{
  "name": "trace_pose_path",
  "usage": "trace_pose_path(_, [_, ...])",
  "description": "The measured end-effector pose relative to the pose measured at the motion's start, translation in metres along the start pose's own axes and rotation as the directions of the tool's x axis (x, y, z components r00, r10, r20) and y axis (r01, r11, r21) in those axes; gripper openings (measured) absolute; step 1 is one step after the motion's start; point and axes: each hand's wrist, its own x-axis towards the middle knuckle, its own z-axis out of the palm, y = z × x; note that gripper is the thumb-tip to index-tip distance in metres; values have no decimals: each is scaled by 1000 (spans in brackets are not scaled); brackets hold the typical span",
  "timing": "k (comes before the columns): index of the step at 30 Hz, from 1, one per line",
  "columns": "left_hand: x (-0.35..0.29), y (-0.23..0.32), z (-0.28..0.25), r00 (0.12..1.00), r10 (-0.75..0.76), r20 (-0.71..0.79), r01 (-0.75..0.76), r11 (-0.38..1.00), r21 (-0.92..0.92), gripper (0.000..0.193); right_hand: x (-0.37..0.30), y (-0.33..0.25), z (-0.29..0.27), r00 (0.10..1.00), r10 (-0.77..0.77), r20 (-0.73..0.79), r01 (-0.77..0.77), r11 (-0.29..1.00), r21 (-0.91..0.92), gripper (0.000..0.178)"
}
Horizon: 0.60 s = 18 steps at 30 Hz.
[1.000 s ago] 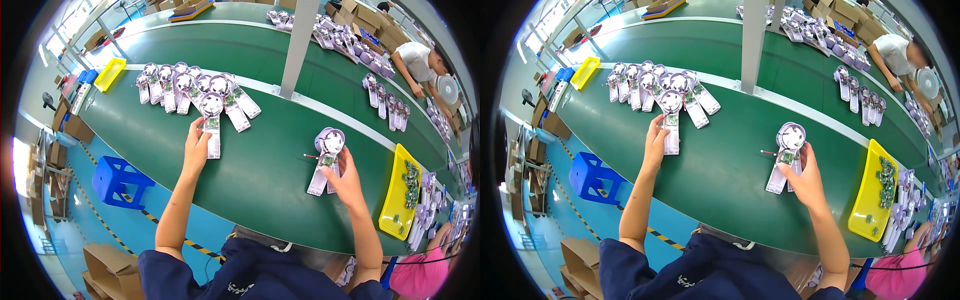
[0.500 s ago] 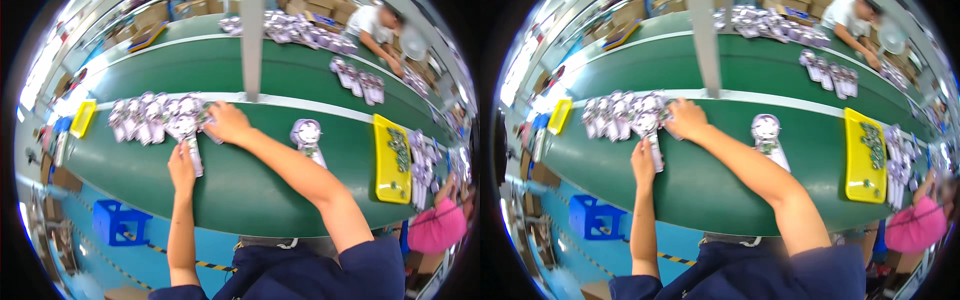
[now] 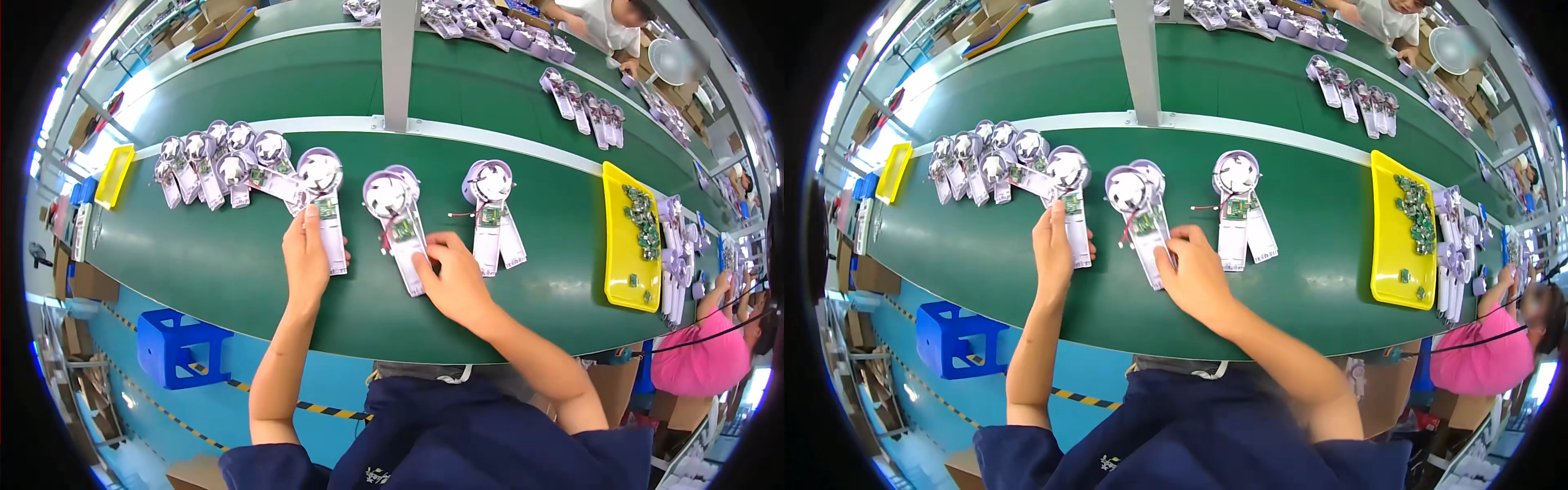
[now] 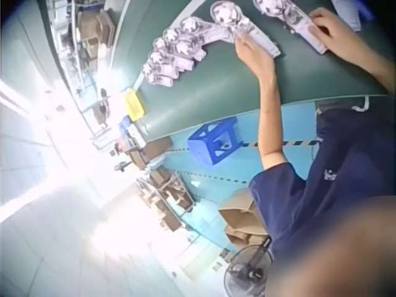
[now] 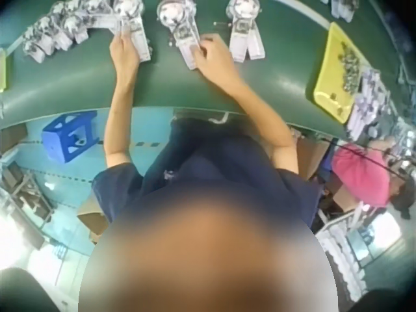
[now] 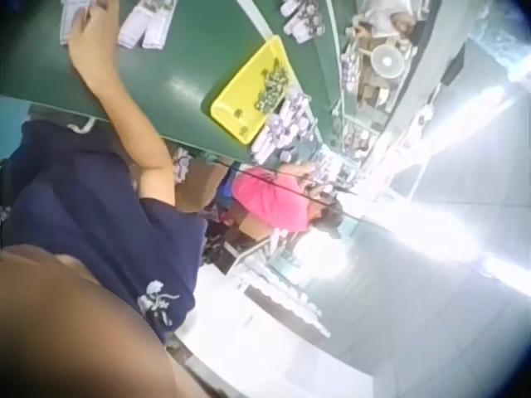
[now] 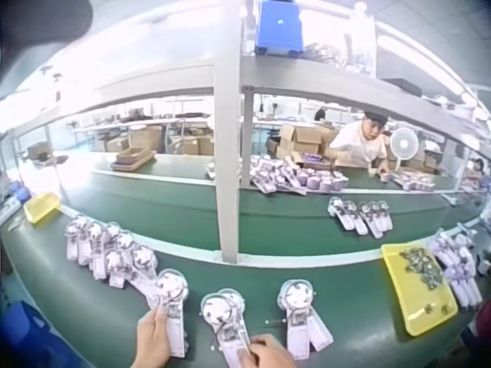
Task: The person assembles handheld fans by connecting the motor wires to the circuit boards inside the plastic fan casings and arranging the units on the conveyor table by hand.
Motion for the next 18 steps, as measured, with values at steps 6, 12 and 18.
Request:
trace_pose_path(6, [-3, -22, 25, 995, -2, 102, -23, 970, 241, 47, -33, 7, -13, 994, 102, -46, -91, 977, 193, 35])
trace_pose_path(12, [-24, -8, 30, 907, 378, 185, -402, 650, 645, 37, -38, 3, -13, 987, 159, 7, -157, 965, 208, 35])
trace_pose_path(18, [-28, -2, 48, 730, 641, 239, -644, 528, 554, 40, -47, 11, -6, 986, 31, -166, 4, 978, 210, 30])
